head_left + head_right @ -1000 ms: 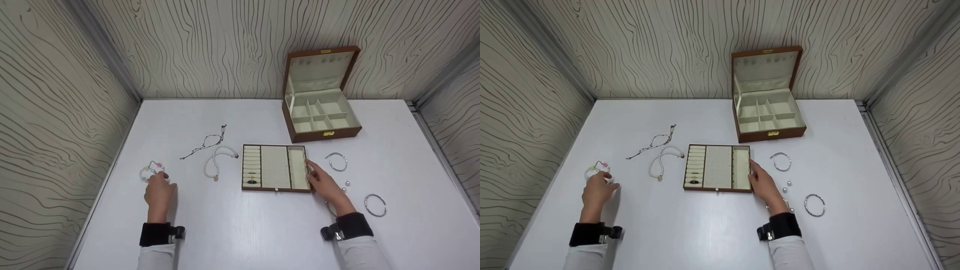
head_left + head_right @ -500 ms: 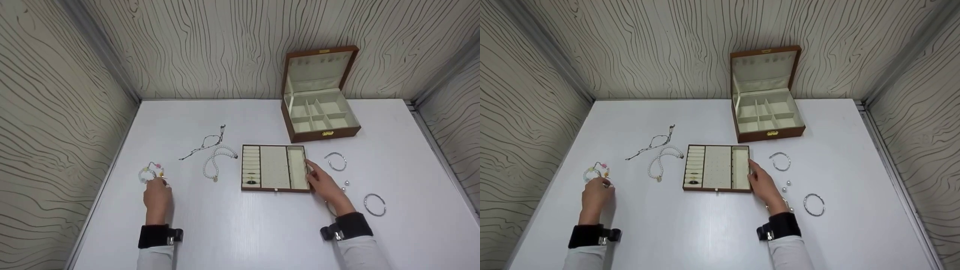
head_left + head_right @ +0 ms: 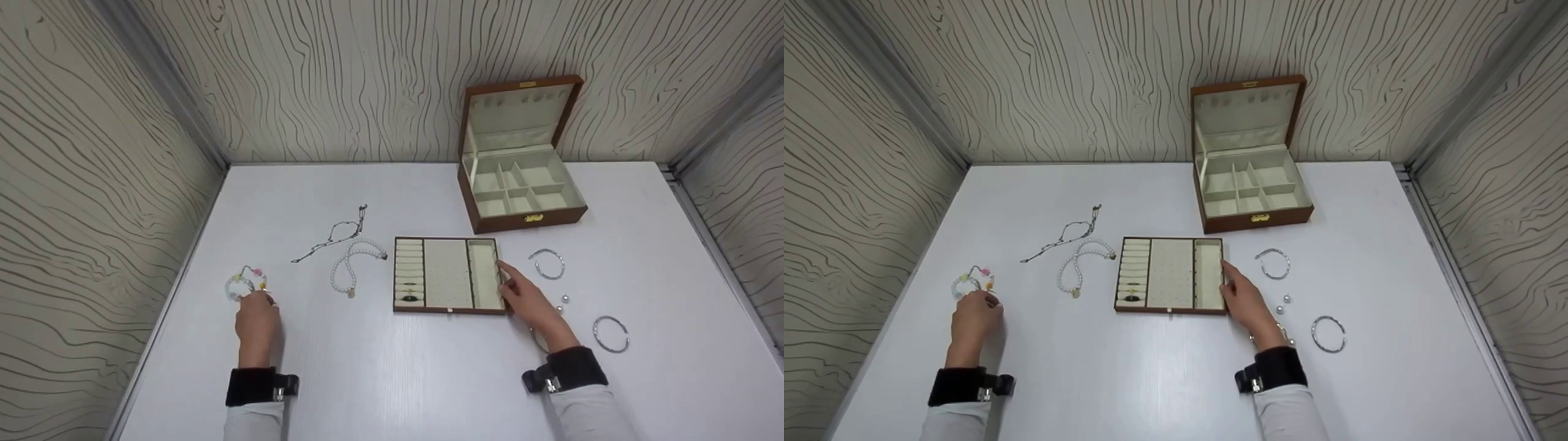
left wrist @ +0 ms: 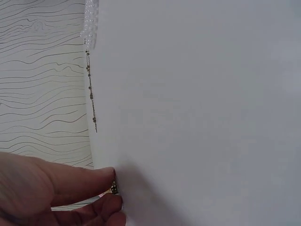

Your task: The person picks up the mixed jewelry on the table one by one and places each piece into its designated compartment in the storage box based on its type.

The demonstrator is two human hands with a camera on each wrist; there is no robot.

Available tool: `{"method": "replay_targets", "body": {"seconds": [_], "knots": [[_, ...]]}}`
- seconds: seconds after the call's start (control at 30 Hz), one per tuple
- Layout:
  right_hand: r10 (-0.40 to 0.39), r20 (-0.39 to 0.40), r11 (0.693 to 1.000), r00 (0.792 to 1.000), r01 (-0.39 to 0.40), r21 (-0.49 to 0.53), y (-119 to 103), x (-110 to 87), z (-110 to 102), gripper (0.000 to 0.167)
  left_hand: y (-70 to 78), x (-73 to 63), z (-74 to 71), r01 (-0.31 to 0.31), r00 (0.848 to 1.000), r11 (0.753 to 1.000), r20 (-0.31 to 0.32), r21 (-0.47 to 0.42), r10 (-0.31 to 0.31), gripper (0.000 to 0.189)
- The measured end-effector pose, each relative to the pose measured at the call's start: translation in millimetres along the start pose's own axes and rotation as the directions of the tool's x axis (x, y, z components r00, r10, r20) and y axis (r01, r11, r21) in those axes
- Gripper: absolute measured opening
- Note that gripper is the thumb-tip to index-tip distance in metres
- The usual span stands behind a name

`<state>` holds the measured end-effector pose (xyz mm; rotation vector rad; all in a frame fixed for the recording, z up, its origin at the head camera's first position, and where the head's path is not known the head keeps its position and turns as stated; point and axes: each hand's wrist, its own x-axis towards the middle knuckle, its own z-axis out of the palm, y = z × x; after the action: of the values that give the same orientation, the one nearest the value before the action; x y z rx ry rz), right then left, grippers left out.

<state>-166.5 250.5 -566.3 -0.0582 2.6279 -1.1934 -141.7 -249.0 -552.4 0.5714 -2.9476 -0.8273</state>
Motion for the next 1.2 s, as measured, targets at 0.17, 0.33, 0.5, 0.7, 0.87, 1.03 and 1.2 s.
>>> {"method": "replay_targets", "body": {"seconds": [0.17,0.33,0.5,0.7,0.87,1.03,1.2], "knots": [[0.002,0.002,1.0,1.0,-0.002,0.006,0,-0.4,0,0.053,0.9,-0.5,-0.1,-0.008,1.0,1.0,-0.008,0.014,0.008,0.013],[-0.002,0.002,1.0,1.0,0.002,-0.01,-2,-0.7,1,0.053,4.2,-3.3,-1.4,-0.025,0.999,0.999,-0.029,0.045,0.027,0.017],[-0.001,0.005,1.0,1.0,0.001,-0.008,-2,-0.6,0,0.053,9.2,-3.7,-1.6,-0.025,1.0,1.0,0.003,-0.008,0.025,0.015],[0.004,0.007,1.0,1.0,-0.004,-0.006,-1,-0.2,0,0.053,18.9,-0.5,-1.8,-0.067,0.997,0.996,0.029,-0.059,0.069,0.018],[0.012,0.008,1.0,1.0,-0.012,0.006,-2,-0.1,0,0.053,34.5,0.4,-1.2,-0.194,0.981,0.976,-0.002,-0.095,0.194,0.022],[0.008,0.004,1.0,1.0,-0.008,0.004,-2,-0.4,0,0.053,58.6,-5.9,-0.4,-0.301,0.954,0.942,-0.052,-0.145,0.297,0.018],[0.016,0.006,1.0,1.0,-0.017,0.007,-3,-0.3,0,0.053,82.9,-13.0,3.9,-0.367,0.93,0.917,-0.058,-0.154,0.362,0.013]]}}
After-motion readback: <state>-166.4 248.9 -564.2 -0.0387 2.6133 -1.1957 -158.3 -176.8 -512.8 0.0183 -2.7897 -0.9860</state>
